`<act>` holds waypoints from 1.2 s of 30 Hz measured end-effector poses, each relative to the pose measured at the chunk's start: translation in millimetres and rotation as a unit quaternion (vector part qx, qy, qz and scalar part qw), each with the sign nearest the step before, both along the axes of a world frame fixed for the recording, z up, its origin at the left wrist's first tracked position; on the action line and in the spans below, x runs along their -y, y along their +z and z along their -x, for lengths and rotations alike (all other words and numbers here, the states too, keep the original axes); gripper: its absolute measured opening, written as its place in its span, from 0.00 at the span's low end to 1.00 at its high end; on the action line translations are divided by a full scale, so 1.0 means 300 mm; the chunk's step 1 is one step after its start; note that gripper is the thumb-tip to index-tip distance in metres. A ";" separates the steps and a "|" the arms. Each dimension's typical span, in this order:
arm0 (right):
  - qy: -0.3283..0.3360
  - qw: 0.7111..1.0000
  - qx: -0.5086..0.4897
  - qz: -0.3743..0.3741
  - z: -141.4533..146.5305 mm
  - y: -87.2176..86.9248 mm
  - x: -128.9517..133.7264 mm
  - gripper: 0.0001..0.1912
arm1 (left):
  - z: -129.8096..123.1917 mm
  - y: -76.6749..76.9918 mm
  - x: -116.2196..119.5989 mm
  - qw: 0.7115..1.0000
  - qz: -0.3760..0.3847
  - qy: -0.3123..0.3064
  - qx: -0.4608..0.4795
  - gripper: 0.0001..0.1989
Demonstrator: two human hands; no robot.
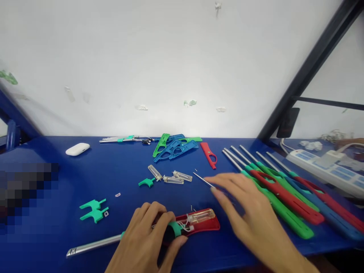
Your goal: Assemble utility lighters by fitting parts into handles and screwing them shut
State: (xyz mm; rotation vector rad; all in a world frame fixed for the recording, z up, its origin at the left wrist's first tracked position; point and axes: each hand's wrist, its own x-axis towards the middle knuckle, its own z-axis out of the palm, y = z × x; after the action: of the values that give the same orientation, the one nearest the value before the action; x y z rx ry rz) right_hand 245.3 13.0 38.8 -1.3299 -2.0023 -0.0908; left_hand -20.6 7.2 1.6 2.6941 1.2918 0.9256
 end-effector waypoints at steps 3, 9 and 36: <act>-0.025 0.993 0.094 0.070 -0.056 0.067 -0.140 0.19 | 0.002 -0.001 -0.004 1.000 -0.006 -0.004 0.005 0.07; -0.129 0.953 0.195 0.194 -0.106 0.103 -0.450 0.15 | -0.002 -0.016 -0.004 0.999 -0.039 -0.003 0.011 0.08; 0.093 0.944 0.158 0.274 -0.214 0.053 -0.536 0.19 | 0.005 -0.022 -0.006 0.999 -0.040 -0.001 0.013 0.09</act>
State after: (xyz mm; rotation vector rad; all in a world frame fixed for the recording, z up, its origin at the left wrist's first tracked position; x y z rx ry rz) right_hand 309.7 173.9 54.6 -1.5199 -2.5372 0.3930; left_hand -22.1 8.8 -4.9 2.7317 1.2754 1.0296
